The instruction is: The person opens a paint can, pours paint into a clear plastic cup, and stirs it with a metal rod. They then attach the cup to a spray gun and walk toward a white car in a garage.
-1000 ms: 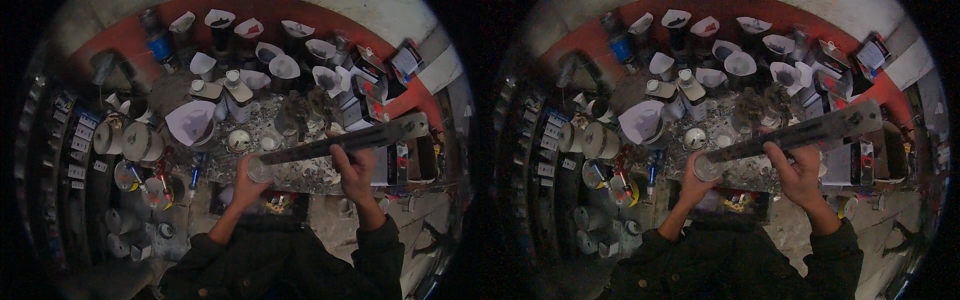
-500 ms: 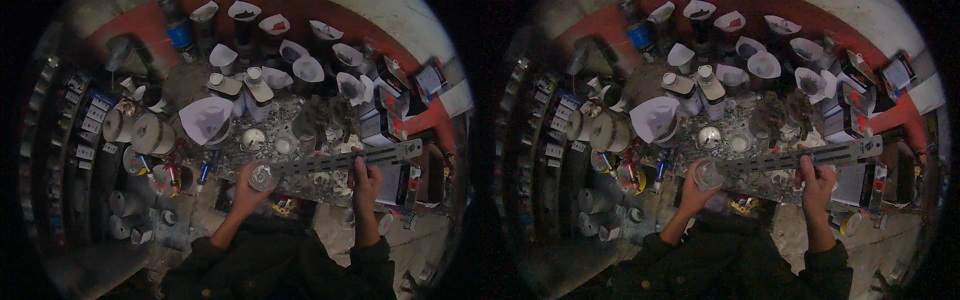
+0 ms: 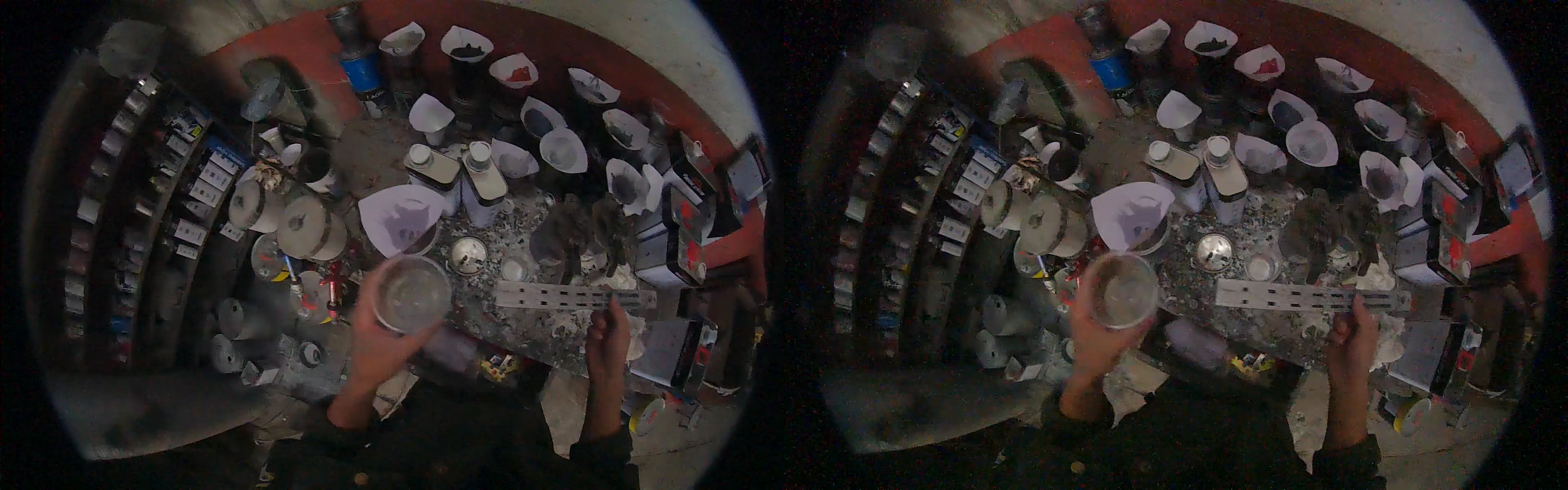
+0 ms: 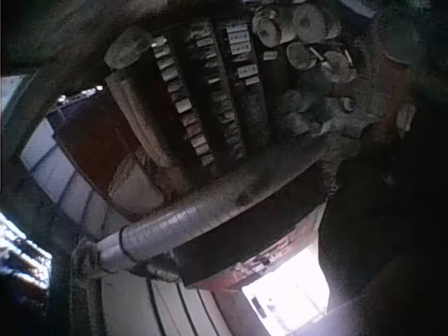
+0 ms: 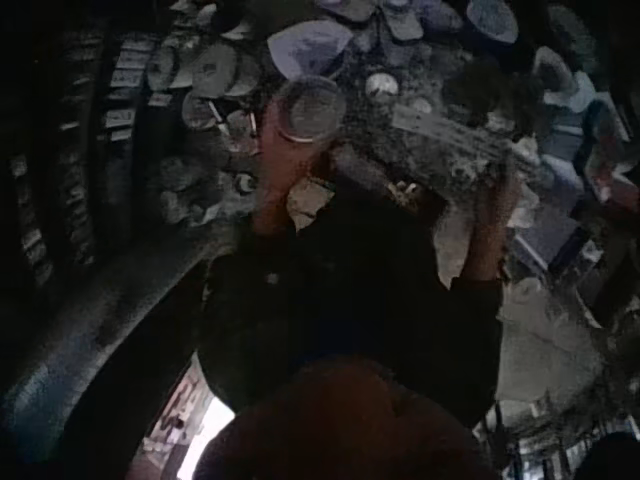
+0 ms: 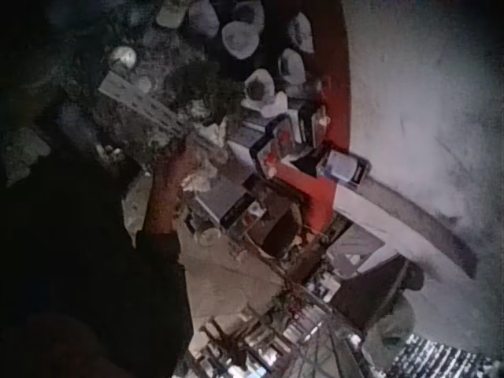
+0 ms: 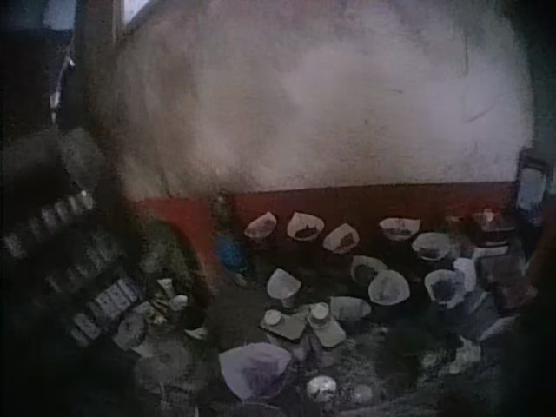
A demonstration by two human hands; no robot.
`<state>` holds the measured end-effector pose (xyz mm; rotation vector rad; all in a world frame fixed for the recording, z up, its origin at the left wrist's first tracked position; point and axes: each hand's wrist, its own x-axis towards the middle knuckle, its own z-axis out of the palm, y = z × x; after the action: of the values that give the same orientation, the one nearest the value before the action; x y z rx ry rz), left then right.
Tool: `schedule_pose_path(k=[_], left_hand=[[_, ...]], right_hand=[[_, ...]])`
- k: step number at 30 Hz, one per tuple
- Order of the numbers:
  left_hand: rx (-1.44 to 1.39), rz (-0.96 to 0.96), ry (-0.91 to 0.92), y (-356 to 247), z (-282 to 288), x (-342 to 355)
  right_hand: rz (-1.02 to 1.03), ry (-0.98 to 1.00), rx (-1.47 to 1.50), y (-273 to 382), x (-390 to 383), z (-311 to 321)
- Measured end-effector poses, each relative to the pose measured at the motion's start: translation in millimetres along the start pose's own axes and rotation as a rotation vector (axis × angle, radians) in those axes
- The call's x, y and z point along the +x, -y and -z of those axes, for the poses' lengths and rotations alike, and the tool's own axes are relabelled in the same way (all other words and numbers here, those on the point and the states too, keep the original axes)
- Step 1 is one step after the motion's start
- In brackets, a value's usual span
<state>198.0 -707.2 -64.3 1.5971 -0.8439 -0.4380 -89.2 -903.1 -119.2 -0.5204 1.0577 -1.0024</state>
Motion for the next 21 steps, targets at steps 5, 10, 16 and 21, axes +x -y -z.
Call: schedule_pose_path(k=[5, 10, 16, 21], left_hand=[[0.160, -0.003, -0.086, -5.7, 41.3, 40.5], [0.486, -0.142, -0.045, 5.9, 54.8, 71.7], [0.682, -0.159, -0.044, 12.2, 52.3, 81.6], [0.799, -0.157, -0.032, 11.0, 49.7, 83.3]], right_hand=[[-0.018, -0.046, 0.009, 7.4, 7.2, 15.3], [0.058, 0.003, 0.026, 10.6, 14.6, 23.4], [0.102, -0.033, 0.056, 15.5, 19.3, 26.5], [0.137, -0.021, -0.001, 18.2, 18.4, 24.2]])
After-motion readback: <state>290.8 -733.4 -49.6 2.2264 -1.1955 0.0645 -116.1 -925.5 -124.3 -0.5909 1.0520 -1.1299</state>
